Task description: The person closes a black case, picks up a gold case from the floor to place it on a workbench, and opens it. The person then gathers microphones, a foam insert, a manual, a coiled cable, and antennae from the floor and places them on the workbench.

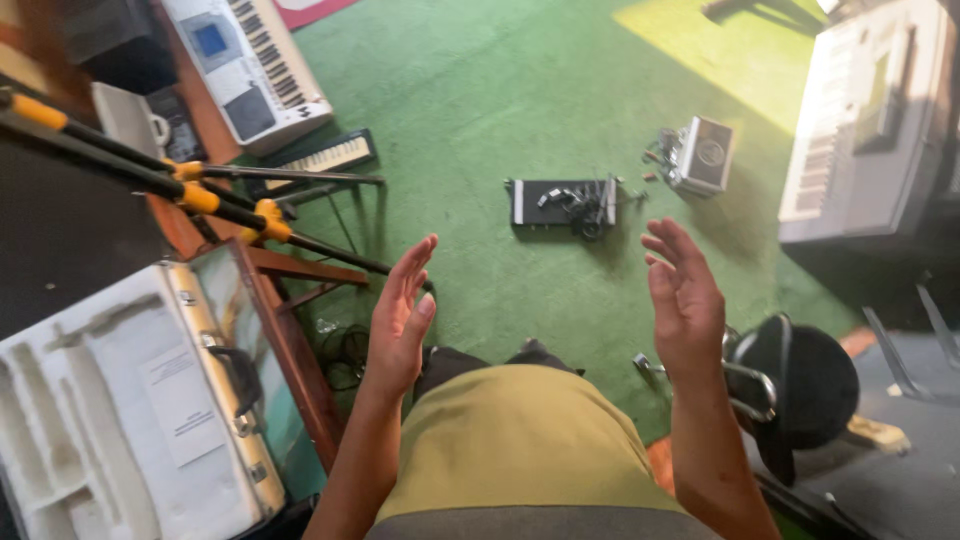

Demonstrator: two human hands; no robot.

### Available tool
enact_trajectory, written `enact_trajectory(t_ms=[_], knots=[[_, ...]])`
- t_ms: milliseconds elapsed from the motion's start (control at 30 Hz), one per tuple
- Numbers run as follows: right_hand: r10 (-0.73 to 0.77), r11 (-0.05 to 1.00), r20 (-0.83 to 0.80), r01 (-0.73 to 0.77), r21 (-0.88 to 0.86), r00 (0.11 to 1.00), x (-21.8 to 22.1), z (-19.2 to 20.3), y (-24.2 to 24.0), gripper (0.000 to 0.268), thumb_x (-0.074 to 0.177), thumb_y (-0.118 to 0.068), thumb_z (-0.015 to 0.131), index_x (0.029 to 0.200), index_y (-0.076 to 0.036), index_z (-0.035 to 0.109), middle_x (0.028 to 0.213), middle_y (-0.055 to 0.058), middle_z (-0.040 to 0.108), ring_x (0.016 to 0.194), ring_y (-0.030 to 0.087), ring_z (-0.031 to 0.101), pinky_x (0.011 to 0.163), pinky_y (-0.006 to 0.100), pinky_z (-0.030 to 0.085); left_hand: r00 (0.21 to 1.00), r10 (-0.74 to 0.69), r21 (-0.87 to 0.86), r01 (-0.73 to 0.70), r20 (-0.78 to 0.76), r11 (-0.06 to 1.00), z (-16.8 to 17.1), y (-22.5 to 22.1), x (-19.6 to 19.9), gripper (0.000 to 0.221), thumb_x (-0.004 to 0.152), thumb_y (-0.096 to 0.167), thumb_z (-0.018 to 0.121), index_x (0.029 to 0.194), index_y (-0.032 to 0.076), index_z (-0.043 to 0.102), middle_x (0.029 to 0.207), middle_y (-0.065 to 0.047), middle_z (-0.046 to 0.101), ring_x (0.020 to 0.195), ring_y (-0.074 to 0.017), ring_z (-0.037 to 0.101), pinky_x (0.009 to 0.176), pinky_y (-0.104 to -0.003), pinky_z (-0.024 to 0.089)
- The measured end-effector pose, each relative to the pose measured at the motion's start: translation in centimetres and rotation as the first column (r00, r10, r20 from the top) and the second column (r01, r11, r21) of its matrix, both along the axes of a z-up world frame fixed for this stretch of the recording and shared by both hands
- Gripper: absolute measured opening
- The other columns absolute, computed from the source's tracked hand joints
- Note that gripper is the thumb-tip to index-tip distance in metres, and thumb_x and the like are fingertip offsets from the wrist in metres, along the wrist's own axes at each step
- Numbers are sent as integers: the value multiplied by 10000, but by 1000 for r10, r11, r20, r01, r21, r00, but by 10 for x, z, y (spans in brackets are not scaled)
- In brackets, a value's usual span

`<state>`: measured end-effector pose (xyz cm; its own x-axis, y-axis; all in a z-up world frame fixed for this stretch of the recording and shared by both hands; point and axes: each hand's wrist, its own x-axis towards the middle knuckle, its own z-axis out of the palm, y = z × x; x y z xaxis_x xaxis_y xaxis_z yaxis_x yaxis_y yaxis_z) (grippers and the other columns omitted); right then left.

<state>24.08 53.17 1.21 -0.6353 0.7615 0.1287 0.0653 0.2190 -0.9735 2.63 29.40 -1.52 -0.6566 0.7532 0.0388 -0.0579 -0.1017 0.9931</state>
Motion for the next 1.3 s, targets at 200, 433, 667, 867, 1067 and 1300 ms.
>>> enact_trajectory(t_ms=[200,433,667,867,1067,1300], knots=[[-165,986,-10,165,5,986,84,1,26,482,1086,-97,513,1545,23,429,1510,163,545,1377,255,556,1167,396,448,988,-151,-6,151,36,989,-4,60,43,610,1027,223,543,1589,59,374,1659,-153,412,1587,-286,327,1293,-477,226],[-296,955,-11,296,-12,955,137,3,40,444,1104,-109,513,1524,23,451,1500,157,549,1368,242,561,1168,385,447,949,-315,-24,315,6,949,1,123,69,600,1011,191,531,1581,63,397,1648,-142,433,1582,-284,350,1293,-483,258],[-370,928,2,370,-33,929,141,0,59,434,1112,-127,525,1515,19,458,1478,140,563,1357,224,559,1173,371,441,910,-413,-36,414,31,910,-3,173,65,596,1019,166,532,1586,56,386,1656,-137,429,1586,-270,344,1294,-475,243],[-418,907,48,420,-37,907,119,-13,95,428,1116,-139,528,1510,13,464,1478,137,563,1354,223,565,1162,369,447,882,-470,-50,471,39,880,-17,231,33,575,1037,178,534,1582,51,405,1656,-126,441,1587,-262,355,1299,-471,255],[-446,891,60,449,-72,893,72,-33,151,426,1107,-138,531,1502,6,466,1487,148,561,1350,231,568,1166,378,450,849,-529,-130,524,2,842,-26,310,-18,570,1015,182,562,1555,43,442,1608,-120,492,1528,-256,429,1253,-445,330],[-524,838,155,540,-82,837,23,-65,208,414,1096,-92,518,1489,25,470,1481,181,570,1357,258,583,1182,382,450,771,-631,-193,608,-89,770,-53,405,-81,513,1021,191,579,1502,28,502,1546,-132,564,1487,-265,492,1225,-439,371]])
